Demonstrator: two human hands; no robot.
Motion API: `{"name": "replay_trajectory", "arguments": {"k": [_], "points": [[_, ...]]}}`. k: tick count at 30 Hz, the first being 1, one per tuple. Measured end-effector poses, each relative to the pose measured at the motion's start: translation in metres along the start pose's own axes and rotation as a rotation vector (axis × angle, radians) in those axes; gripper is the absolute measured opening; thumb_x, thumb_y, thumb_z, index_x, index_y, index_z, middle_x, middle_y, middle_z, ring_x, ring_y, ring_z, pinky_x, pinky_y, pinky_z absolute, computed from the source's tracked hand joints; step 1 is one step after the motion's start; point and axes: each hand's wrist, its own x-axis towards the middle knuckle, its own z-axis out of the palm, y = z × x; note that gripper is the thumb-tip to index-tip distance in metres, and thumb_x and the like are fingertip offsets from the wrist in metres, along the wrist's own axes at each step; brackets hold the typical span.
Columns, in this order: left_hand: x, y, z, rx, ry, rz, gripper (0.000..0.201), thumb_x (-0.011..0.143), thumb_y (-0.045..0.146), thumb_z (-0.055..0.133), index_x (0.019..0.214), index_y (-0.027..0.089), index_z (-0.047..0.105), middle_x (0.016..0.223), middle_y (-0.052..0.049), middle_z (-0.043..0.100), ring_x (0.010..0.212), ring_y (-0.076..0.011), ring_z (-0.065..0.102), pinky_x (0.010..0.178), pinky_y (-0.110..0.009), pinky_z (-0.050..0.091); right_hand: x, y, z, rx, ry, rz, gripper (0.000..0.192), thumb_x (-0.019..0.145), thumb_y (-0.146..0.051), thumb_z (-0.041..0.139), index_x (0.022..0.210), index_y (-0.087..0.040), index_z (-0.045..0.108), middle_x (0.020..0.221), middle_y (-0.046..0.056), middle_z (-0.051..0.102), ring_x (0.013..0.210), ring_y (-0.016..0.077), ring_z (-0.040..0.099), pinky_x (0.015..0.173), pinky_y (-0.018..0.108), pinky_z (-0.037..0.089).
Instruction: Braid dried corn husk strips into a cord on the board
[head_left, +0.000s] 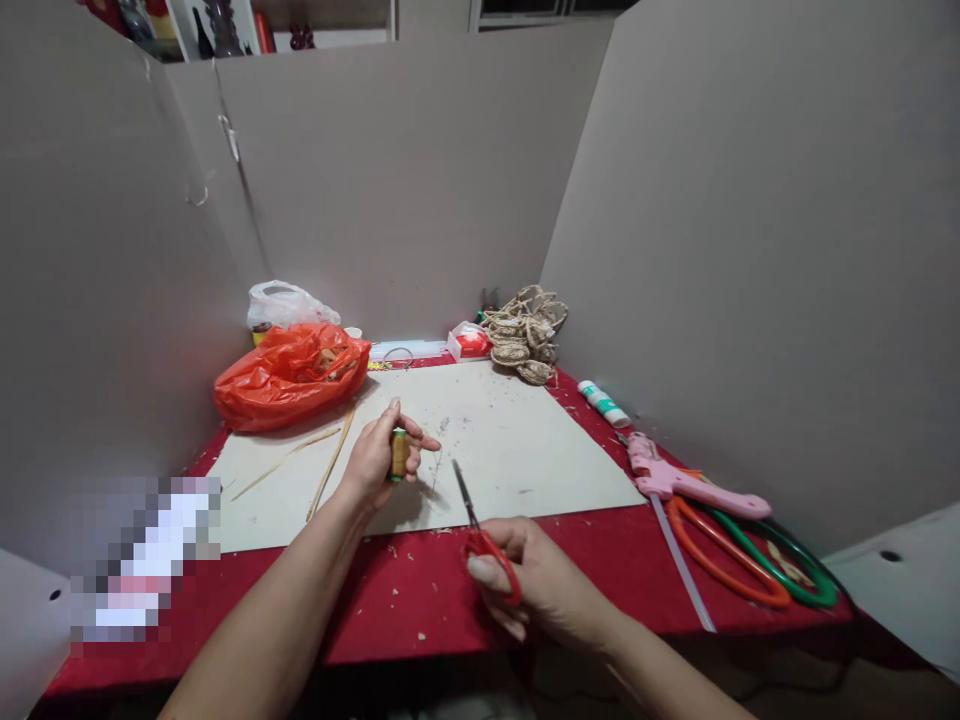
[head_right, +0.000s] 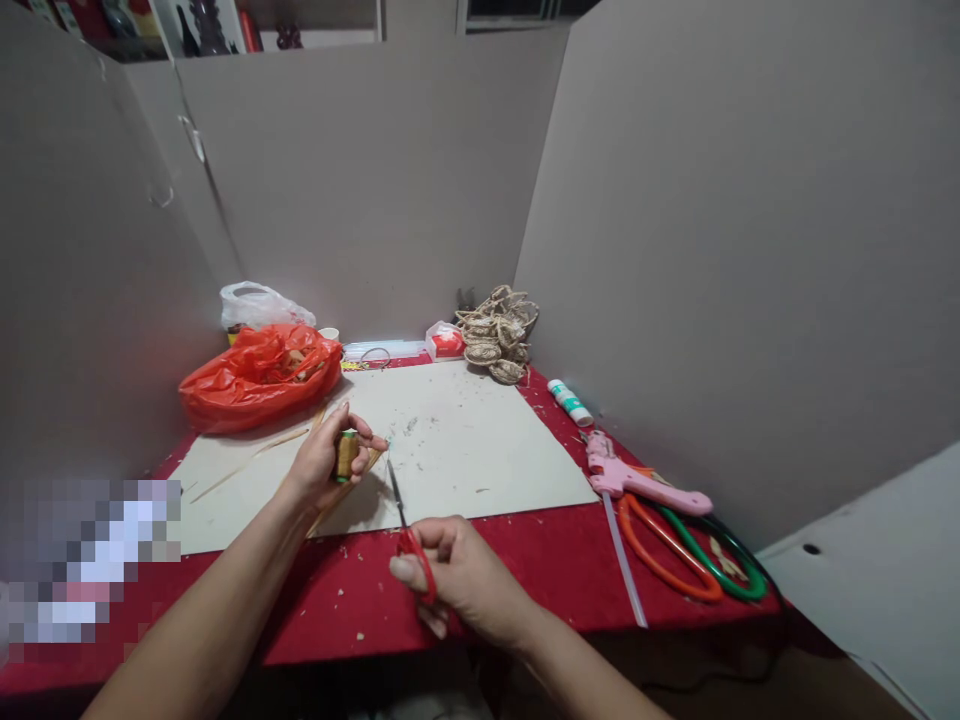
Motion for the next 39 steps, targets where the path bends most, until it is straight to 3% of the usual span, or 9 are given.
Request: {"name": "replay_trajectory", "arguments": {"k": [3, 6, 14, 29, 34, 39], "points": [[-0.001, 0.000, 0.000, -0.004, -0.013, -0.002, 0.046, 0.076, 0.061, 0.053, 0.071, 0.015, 0.051, 0.066, -0.010, 0.068, 0.036, -0.0063, 0.042, 0.034, -0.017, 0.031, 0.011, 0.000, 0.004, -0.141, 0.020, 0.066, 0.039, 0.065, -0.047, 0.074, 0.063, -0.014, 0.053, 0.036, -0.007, 0.044, 0.029, 0.0040, 0.036, 0.032, 0.016, 0.023], [-0.001, 0.001, 0.000, -0.008, -0.033, -0.008, 0.045, 0.077, 0.060, 0.052, 0.072, 0.015, 0.051, 0.067, -0.010, 0.068, 0.037, -0.0063, 0.043, 0.034, -0.017, 0.031, 0.016, -0.003, 0.004, -0.178, 0.016, 0.084, 0.039, 0.066, -0.046, 0.074, 0.062, -0.016, 0.049, 0.035, -0.009, 0.040, 0.029, 0.0032, 0.032, 0.032, 0.016, 0.019], [-0.006, 0.003, 0.004, -0.025, -0.053, -0.014, 0.041, 0.079, 0.056, 0.051, 0.072, 0.015, 0.050, 0.070, -0.012, 0.070, 0.036, -0.0066, 0.043, 0.034, -0.017, 0.032, 0.023, -0.006, 0.003, -0.197, 0.009, -0.005, 0.044, 0.074, -0.053, 0.064, 0.060, -0.019, 0.039, 0.042, -0.010, 0.035, 0.031, 0.0037, 0.034, 0.033, 0.018, 0.021], [-0.012, -0.003, 0.016, -0.169, -0.127, -0.208, 0.049, 0.088, 0.056, 0.035, 0.070, 0.014, 0.053, 0.066, -0.012, 0.068, 0.033, -0.0070, 0.041, 0.033, -0.018, 0.030, 0.034, 0.009, 0.012, -0.066, 0.135, -0.189, 0.036, 0.080, -0.049, 0.060, 0.069, -0.016, 0.049, 0.042, -0.010, 0.035, 0.033, 0.0033, 0.026, 0.034, 0.019, 0.018], [-0.012, -0.014, 0.017, -0.082, -0.114, -0.135, 0.057, 0.085, 0.061, 0.034, 0.065, 0.013, 0.056, 0.049, -0.005, 0.057, 0.032, -0.0077, 0.042, 0.035, -0.018, 0.031, 0.036, 0.010, 0.021, -0.041, 0.211, -0.200, 0.037, 0.079, -0.050, 0.061, 0.070, -0.016, 0.051, 0.039, -0.011, 0.032, 0.031, 0.0029, 0.023, 0.034, 0.019, 0.013], [-0.011, -0.024, 0.020, 0.045, -0.037, -0.051, 0.059, 0.081, 0.065, 0.041, 0.057, 0.013, 0.054, 0.041, 0.001, 0.047, 0.031, -0.0067, 0.039, 0.034, -0.018, 0.029, 0.034, 0.006, 0.026, -0.025, 0.200, -0.221, 0.041, 0.081, -0.052, 0.058, 0.065, -0.016, 0.047, 0.037, -0.010, 0.034, 0.031, 0.0028, 0.023, 0.035, 0.020, 0.013]]}}
